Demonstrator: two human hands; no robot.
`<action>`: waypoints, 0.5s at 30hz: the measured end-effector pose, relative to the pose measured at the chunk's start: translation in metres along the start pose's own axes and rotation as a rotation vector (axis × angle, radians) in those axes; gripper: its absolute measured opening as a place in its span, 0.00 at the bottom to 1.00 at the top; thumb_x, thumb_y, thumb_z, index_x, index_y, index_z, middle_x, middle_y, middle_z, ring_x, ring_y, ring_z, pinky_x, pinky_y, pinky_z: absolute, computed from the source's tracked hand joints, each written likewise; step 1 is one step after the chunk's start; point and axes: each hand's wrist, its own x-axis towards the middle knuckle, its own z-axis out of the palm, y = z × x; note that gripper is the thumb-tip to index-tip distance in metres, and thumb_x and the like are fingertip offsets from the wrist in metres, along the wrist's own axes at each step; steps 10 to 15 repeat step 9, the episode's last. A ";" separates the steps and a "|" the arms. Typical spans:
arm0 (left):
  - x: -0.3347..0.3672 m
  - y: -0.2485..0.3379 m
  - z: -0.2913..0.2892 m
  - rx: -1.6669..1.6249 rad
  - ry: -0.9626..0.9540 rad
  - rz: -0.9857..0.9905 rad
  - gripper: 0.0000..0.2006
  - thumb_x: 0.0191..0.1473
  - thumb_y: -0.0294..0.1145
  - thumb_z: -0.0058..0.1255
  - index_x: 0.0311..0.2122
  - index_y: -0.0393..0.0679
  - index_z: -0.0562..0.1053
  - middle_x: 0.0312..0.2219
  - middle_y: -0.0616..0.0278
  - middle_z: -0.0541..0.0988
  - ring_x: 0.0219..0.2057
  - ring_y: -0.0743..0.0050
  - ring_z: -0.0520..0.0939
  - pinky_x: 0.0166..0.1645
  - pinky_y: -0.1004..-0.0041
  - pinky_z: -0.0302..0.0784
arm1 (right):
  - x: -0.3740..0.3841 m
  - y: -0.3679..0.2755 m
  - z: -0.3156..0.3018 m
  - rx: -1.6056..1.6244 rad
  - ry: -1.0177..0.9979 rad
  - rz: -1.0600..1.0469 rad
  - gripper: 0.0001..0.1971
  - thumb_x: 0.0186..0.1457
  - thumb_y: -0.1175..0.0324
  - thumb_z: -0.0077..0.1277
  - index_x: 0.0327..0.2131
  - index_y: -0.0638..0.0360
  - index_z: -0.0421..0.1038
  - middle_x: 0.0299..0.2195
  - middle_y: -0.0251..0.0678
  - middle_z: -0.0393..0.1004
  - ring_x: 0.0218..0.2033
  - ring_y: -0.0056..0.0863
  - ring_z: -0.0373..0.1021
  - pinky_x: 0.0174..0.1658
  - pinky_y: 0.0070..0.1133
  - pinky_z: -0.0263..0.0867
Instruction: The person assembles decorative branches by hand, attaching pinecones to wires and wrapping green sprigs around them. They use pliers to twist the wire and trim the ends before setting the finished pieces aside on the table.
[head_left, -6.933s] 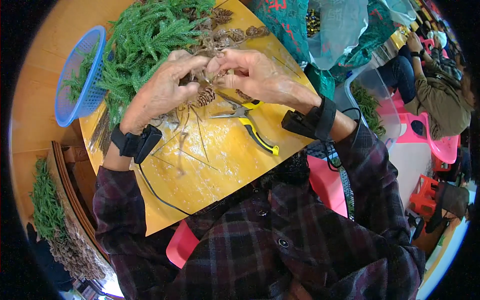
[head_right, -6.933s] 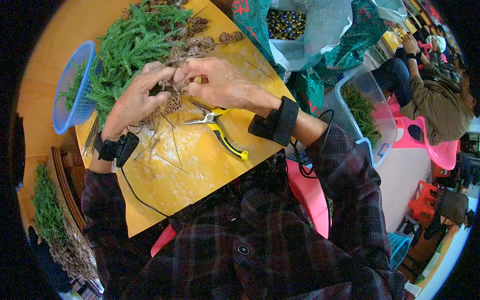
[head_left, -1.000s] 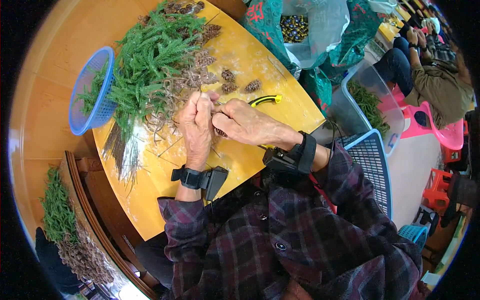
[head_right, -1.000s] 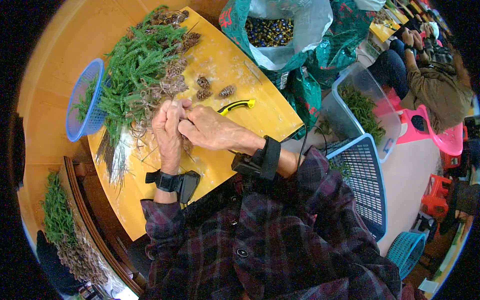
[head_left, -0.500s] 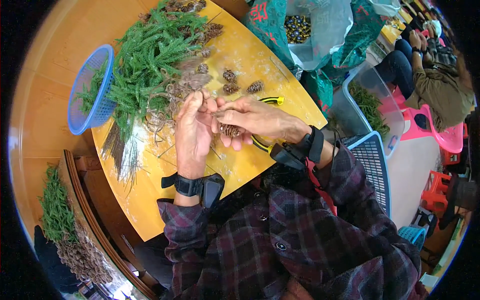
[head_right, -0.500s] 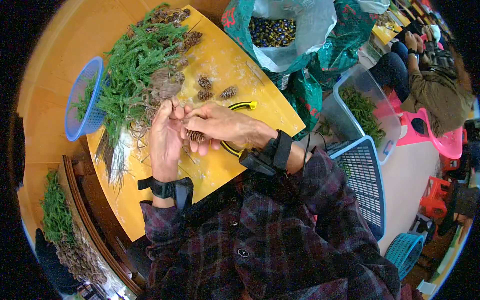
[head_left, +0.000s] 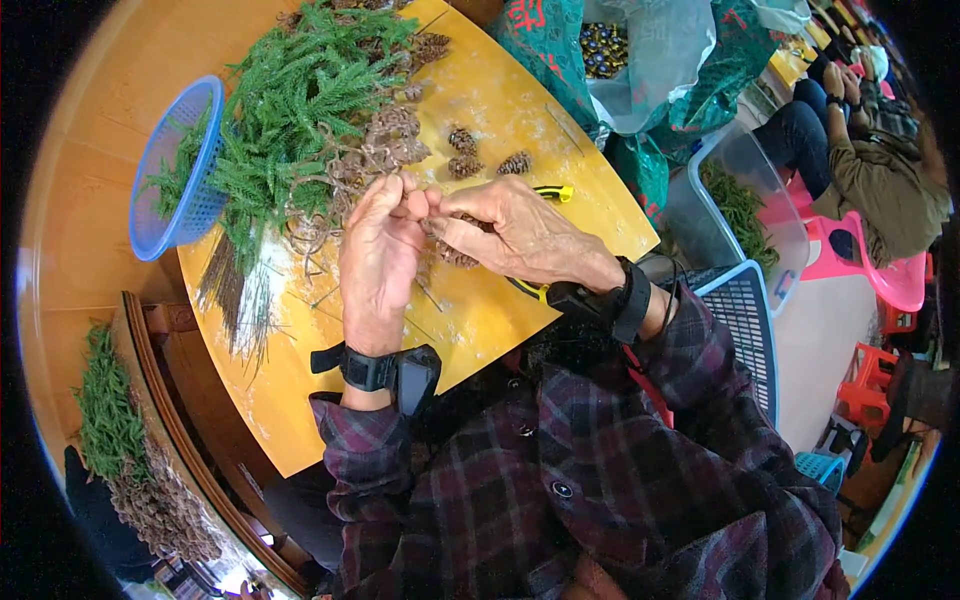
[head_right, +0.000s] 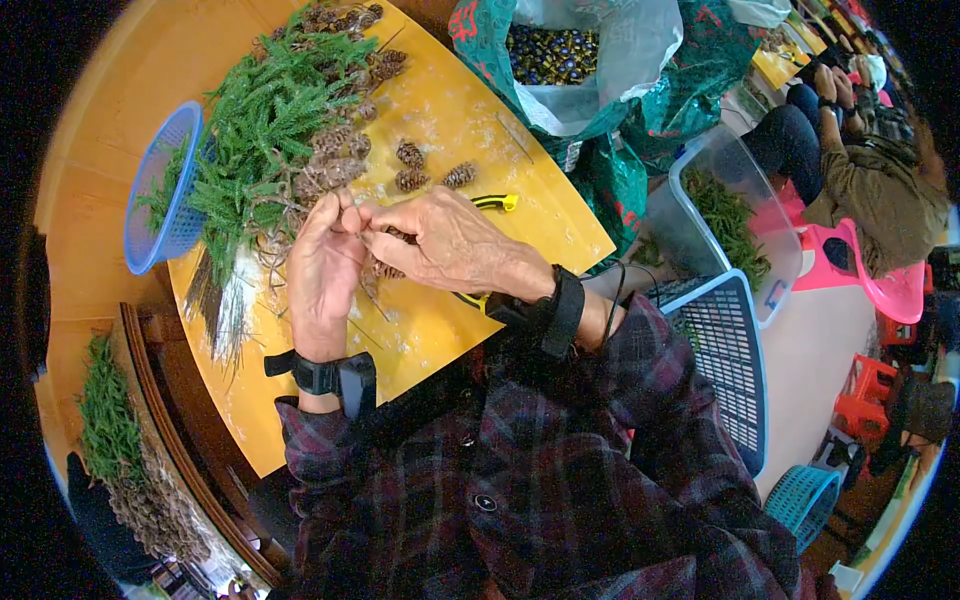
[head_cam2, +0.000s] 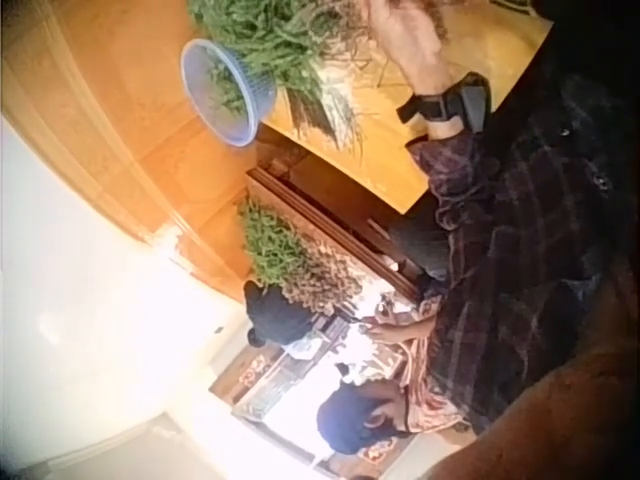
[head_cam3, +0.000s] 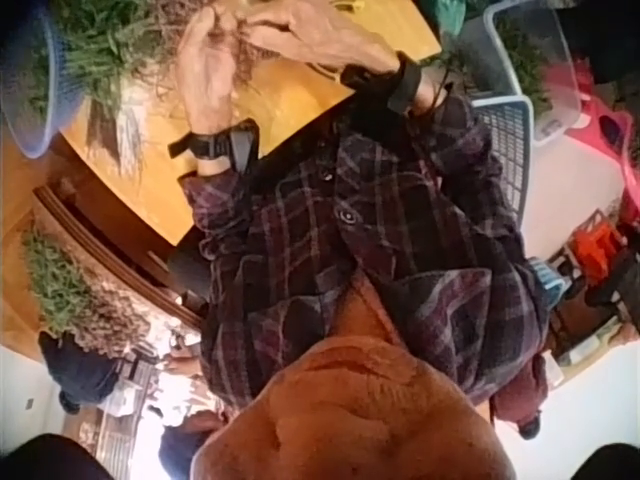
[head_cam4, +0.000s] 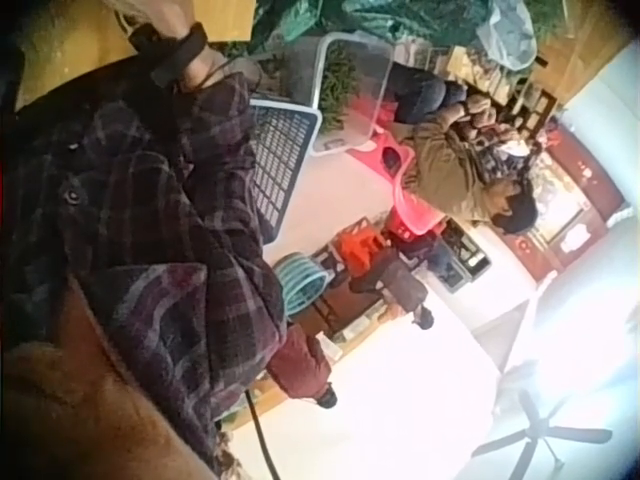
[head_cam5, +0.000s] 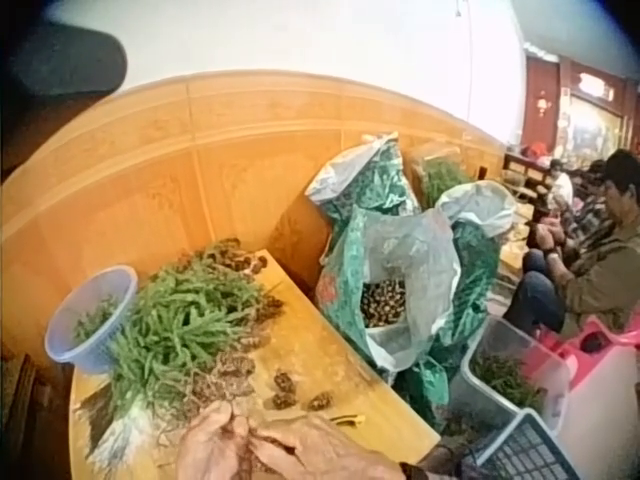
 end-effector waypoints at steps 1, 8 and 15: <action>0.000 -0.001 -0.002 0.009 -0.004 -0.031 0.08 0.59 0.31 0.44 0.34 0.36 0.70 0.21 0.63 0.71 0.32 0.68 0.75 0.43 0.71 0.72 | 0.000 -0.001 -0.002 -0.011 -0.040 0.002 0.13 0.52 0.63 0.43 0.28 0.64 0.70 0.19 0.50 0.68 0.19 0.45 0.66 0.24 0.32 0.60; 0.009 0.010 -0.034 0.140 0.034 -0.063 0.10 0.57 0.35 0.47 0.35 0.38 0.70 0.18 0.65 0.67 0.33 0.68 0.76 0.46 0.68 0.71 | -0.001 0.000 -0.012 0.534 -0.159 -0.065 0.14 0.55 0.65 0.46 0.20 0.62 0.66 0.14 0.38 0.65 0.16 0.29 0.55 0.24 0.27 0.55; 0.010 0.016 -0.036 0.132 0.036 -0.033 0.10 0.56 0.36 0.49 0.36 0.39 0.69 0.18 0.65 0.67 0.34 0.68 0.76 0.47 0.67 0.71 | -0.001 0.001 -0.013 0.747 -0.196 -0.038 0.14 0.55 0.65 0.45 0.19 0.60 0.66 0.14 0.35 0.66 0.16 0.28 0.55 0.25 0.26 0.55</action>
